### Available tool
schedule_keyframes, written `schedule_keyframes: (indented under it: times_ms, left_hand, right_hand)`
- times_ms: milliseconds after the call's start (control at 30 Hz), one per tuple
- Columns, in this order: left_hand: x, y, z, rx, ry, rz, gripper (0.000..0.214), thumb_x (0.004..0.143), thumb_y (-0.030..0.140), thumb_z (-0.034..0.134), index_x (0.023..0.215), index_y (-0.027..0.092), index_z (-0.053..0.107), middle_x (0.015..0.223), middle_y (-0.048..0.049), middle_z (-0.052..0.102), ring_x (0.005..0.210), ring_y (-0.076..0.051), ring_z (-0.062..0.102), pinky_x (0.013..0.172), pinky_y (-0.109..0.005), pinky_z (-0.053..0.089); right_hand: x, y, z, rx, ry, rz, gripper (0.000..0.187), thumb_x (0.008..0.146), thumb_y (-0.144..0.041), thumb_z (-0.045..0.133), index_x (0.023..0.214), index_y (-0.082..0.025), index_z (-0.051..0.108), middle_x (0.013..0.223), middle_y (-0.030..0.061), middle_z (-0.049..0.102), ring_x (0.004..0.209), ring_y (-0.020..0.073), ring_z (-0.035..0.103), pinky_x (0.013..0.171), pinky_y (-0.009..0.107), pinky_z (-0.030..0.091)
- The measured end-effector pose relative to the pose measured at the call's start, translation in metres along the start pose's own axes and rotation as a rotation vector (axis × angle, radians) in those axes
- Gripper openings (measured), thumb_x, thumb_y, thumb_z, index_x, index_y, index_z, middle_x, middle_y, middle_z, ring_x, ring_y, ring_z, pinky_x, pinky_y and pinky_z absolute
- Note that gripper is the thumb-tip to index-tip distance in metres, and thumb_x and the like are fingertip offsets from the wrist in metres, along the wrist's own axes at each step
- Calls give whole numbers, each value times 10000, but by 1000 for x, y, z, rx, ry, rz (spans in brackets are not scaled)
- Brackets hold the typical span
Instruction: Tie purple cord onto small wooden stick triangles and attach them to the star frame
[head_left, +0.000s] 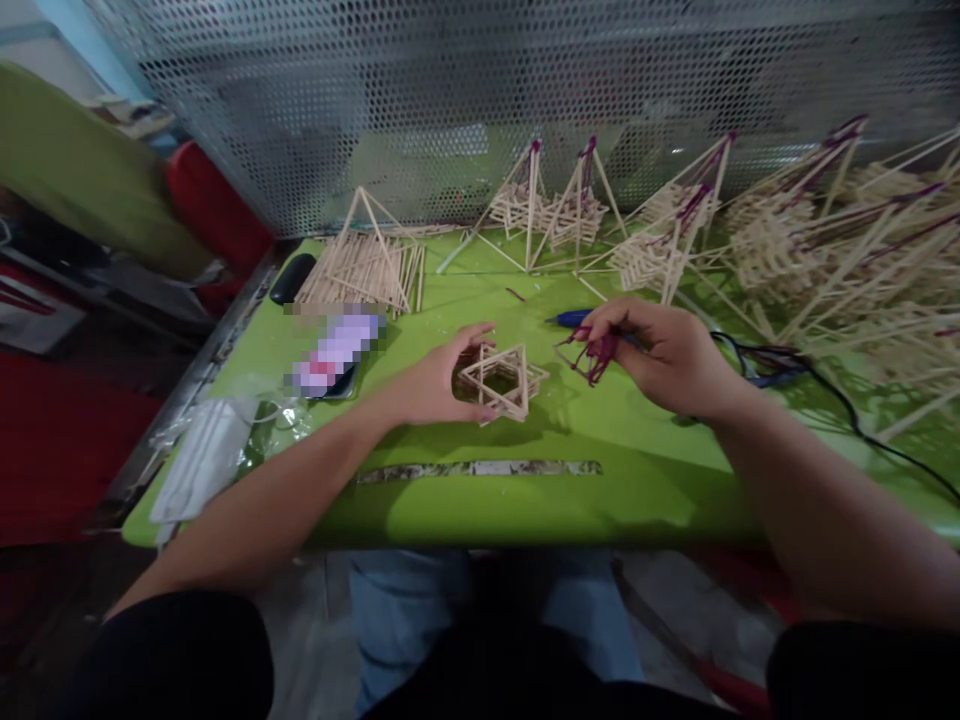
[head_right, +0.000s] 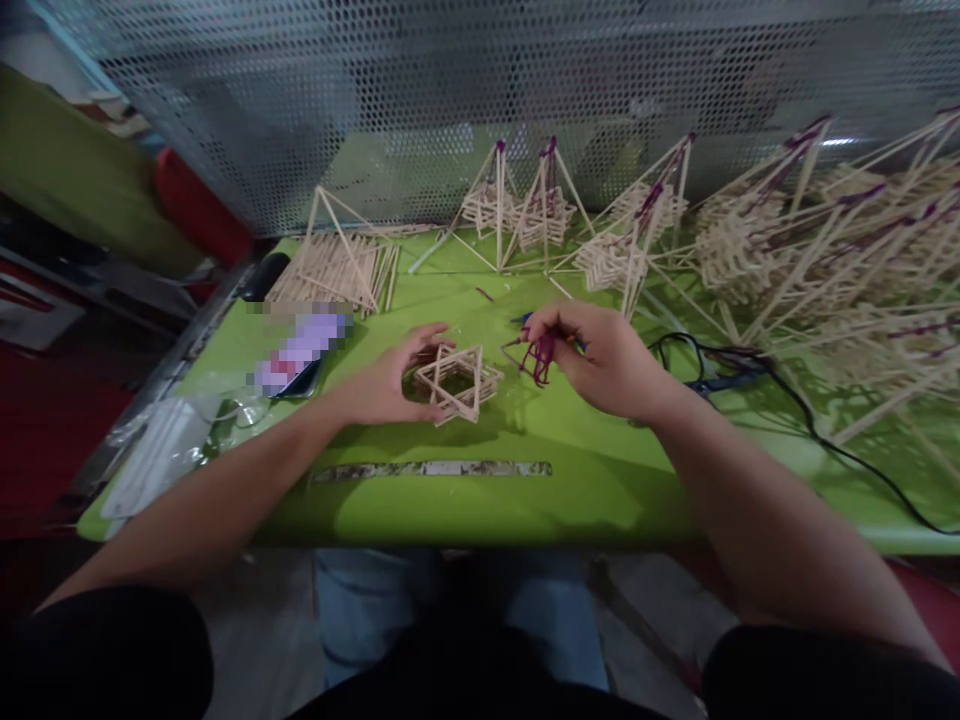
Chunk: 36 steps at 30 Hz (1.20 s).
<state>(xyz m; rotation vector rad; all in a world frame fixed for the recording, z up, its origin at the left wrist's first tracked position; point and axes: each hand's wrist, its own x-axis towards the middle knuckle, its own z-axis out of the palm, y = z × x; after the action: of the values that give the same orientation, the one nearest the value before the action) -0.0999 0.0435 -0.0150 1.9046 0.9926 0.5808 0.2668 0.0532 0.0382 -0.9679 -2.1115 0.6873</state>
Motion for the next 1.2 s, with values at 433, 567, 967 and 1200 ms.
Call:
schedule_keyframes:
  times_ms: [433,567,967,1200]
  left_hand:
    - [-16,44,28,127,363,294,355,1009,429,868,1266,193,800,1064,-69,844,958,-233,794,958,-407,644]
    - [-16,47,40,42,449,250,349,989,384,868,1259,174,801,977,-50,844,789,-165,730,752,-299,600]
    - [-20,71,44,42,282,-5,371,992,538,790,933,177,858,742,-23,751,624,-142,574,601,-292,403]
    - [-22,67,49,105,372,3,308,978,452,800,839,180,839,676,-13,714,617,-135,567,605,-278,406]
  right_hand:
    - [-10,-33,48,498,191,95,126,1033,-335,912,1045,-253,817,996,51,868,820,205,825,749,353,692]
    - [-14,-43,56,475,174,83,98,1005,-249,913,1048,-249,825,1026,52,881,873,208,834,781,338,680]
    - [-25,-50,68,378,194,-98,241,1021,-69,772,1131,-277,828,1167,52,884,1101,202,868,952,318,709]
    - [-35,-66,67,103,124,-347,295,1039,-14,680,1195,-241,786,1218,93,880,1170,217,869,1036,343,710]
